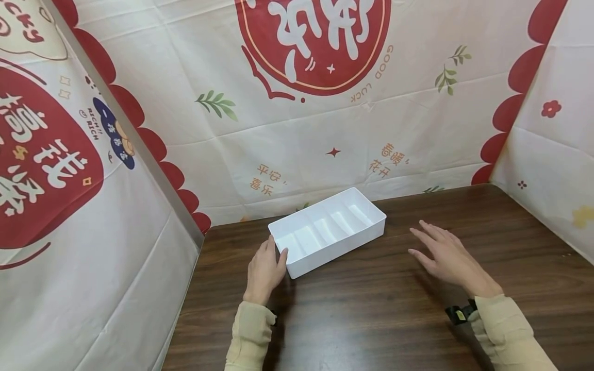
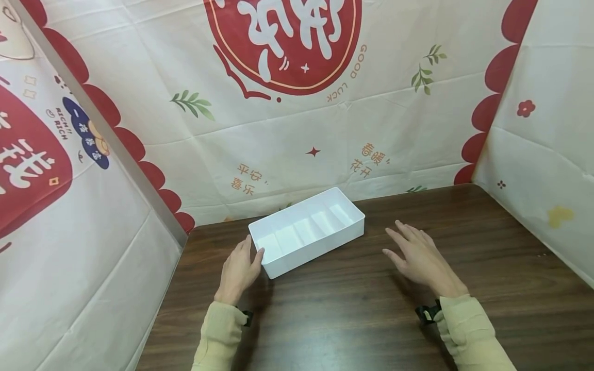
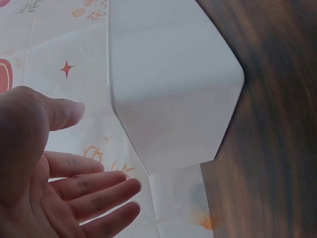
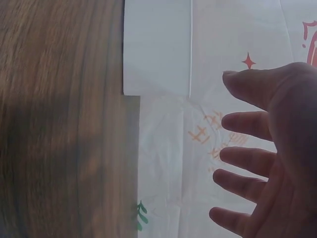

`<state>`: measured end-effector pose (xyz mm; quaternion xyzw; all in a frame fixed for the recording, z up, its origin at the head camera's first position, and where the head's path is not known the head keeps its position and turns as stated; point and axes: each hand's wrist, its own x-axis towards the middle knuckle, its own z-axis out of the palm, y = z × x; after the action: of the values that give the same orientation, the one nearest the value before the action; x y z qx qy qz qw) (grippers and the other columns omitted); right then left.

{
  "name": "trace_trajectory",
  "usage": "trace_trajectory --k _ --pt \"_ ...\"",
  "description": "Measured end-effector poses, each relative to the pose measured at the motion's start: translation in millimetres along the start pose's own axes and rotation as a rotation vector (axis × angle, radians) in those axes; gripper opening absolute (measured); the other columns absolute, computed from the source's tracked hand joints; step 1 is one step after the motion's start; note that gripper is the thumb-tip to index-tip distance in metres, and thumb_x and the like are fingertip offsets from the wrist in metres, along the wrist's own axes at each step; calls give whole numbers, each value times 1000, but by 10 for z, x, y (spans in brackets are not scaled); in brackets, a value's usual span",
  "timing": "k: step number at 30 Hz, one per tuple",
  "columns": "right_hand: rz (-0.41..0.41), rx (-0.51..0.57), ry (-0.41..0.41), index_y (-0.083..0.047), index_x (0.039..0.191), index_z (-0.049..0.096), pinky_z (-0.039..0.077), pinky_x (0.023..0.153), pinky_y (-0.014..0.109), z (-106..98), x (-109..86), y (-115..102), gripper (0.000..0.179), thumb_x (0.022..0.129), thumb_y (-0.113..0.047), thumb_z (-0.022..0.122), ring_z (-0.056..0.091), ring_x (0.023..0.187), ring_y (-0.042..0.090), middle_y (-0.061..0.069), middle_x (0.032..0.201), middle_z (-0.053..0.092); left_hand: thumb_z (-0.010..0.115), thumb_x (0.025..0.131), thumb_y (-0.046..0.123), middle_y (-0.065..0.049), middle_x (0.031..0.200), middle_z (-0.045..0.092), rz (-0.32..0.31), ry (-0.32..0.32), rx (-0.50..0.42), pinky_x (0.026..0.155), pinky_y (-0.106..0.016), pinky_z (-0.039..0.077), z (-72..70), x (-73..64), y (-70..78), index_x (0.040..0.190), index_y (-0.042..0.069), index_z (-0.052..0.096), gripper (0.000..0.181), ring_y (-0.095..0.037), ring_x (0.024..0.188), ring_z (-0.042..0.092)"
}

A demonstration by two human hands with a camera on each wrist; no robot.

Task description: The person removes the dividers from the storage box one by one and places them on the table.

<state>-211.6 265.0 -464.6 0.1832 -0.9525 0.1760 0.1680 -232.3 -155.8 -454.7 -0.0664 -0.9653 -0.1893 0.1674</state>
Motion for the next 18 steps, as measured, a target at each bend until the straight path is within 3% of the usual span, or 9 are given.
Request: trace_trajectory --k 4,9,18 --pt "17 18 -24 4 134 55 32 98 71 -13 29 -31 54 91 -25 71 43 127 53 34 142 44 61 97 33 -27 126 62 -3 3 -18 84 -53 54 38 34 21 138 -10 50 60 -42 106 66" --pt "47 45 -67 3 135 55 32 99 71 -15 52 -64 52 93 -25 68 42 128 52 34 143 44 63 96 32 -28 121 63 -32 -3 -35 83 -53 53 83 73 33 137 -12 49 62 -43 104 66" --pt "26 42 -35 4 127 61 36 96 69 17 59 -69 45 91 -21 70 47 123 51 33 135 51 65 94 30 -28 114 66 -90 9 -43 75 -52 55 158 150 20 136 -13 49 62 -43 95 68"
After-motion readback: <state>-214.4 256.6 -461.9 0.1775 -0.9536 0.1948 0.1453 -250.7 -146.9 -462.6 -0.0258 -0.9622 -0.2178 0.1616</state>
